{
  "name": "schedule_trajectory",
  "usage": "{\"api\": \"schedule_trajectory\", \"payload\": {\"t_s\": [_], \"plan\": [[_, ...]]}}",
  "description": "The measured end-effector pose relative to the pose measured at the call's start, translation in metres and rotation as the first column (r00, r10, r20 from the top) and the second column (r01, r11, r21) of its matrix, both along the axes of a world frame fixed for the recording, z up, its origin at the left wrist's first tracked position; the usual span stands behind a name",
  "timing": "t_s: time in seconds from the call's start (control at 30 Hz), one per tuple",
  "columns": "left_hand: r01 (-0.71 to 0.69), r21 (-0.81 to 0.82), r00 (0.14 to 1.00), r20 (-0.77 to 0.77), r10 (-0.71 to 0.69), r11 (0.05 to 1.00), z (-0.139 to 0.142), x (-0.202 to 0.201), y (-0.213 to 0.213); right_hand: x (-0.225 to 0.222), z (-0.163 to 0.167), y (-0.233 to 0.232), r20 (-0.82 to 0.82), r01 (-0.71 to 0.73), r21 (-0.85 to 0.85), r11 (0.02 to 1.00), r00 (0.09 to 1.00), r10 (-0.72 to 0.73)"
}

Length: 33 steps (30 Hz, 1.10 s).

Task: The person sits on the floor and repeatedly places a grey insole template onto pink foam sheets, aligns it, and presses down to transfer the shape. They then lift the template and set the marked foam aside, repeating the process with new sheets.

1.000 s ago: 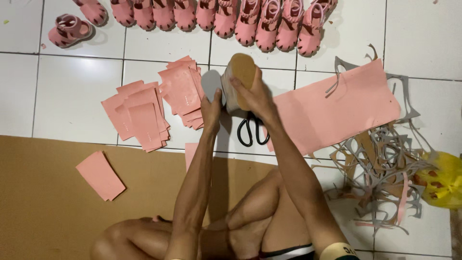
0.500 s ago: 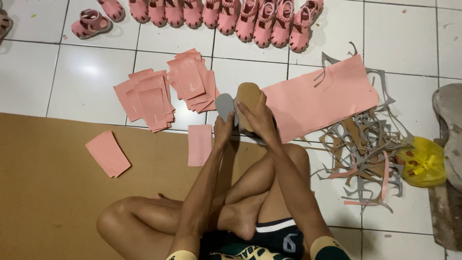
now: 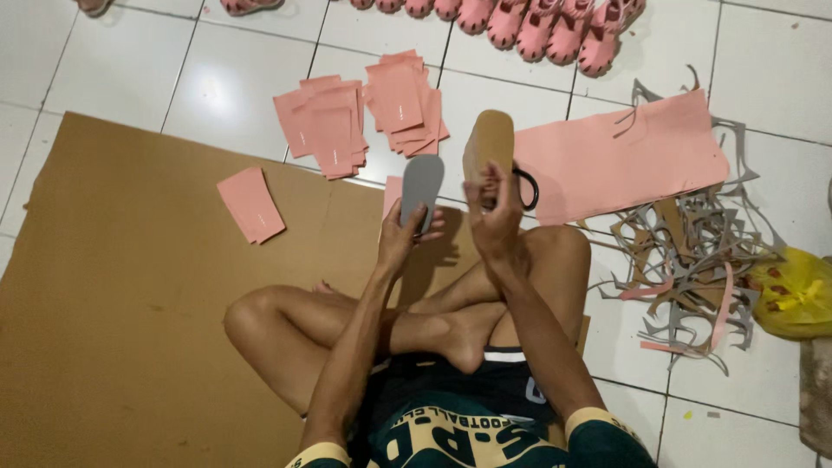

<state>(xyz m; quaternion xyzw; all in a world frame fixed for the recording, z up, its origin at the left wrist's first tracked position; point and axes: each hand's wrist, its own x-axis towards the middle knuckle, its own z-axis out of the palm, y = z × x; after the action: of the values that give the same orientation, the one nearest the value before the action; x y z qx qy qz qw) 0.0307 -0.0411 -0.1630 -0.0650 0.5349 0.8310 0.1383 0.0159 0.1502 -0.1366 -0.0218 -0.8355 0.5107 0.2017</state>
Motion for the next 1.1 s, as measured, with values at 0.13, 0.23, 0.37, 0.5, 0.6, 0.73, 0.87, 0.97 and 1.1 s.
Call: {"api": "schedule_trajectory", "payload": {"t_s": [0.13,0.23,0.37,0.5,0.6,0.73,0.87,0.97,1.1], "plan": [[0.324,-0.545,0.933,0.05,-0.356,0.774,-0.009,0.046,-0.022,0.026,-0.037,-0.012,0.345,-0.148,-0.501,0.853,0.87,0.353],[0.185,-0.898,0.962,0.083,-0.261,0.398,-0.019,0.053,-0.034,0.033,-0.047,0.001,0.253,-0.047,-0.74,0.671,0.905,0.343],[-0.455,-0.889,0.881,-0.457,-0.125,0.049,-0.029,0.036,-0.034,0.042,-0.035,0.005,0.231,0.025,-0.873,0.488,0.901,0.367],[-0.376,-0.924,0.924,-0.38,-0.051,0.074,-0.028,0.026,-0.032,0.045,-0.027,-0.005,0.164,-0.03,-0.878,0.478,0.919,0.36],[-0.427,-0.861,0.895,-0.447,-0.008,0.276,-0.027,0.029,-0.036,0.048,-0.033,-0.009,0.1,-0.13,-0.804,0.581,0.932,0.347],[-0.251,-0.51,0.968,-0.114,0.225,0.823,-0.026,0.021,-0.052,0.047,-0.04,-0.007,0.124,-0.114,-0.808,0.577,0.925,0.358],[-0.196,-0.402,0.962,-0.254,0.096,0.895,-0.024,0.011,-0.079,0.045,-0.038,-0.005,-0.007,-0.117,-0.962,0.246,0.914,0.405],[-0.148,-0.49,0.926,-0.373,-0.053,0.859,-0.015,0.003,-0.096,0.043,-0.033,-0.009,0.337,0.056,-0.743,0.667,0.892,0.301],[-0.196,-0.646,0.952,-0.307,-0.016,0.738,0.006,-0.007,-0.105,0.038,-0.031,-0.019,0.268,-0.13,-0.552,0.824,0.908,0.322]]}}
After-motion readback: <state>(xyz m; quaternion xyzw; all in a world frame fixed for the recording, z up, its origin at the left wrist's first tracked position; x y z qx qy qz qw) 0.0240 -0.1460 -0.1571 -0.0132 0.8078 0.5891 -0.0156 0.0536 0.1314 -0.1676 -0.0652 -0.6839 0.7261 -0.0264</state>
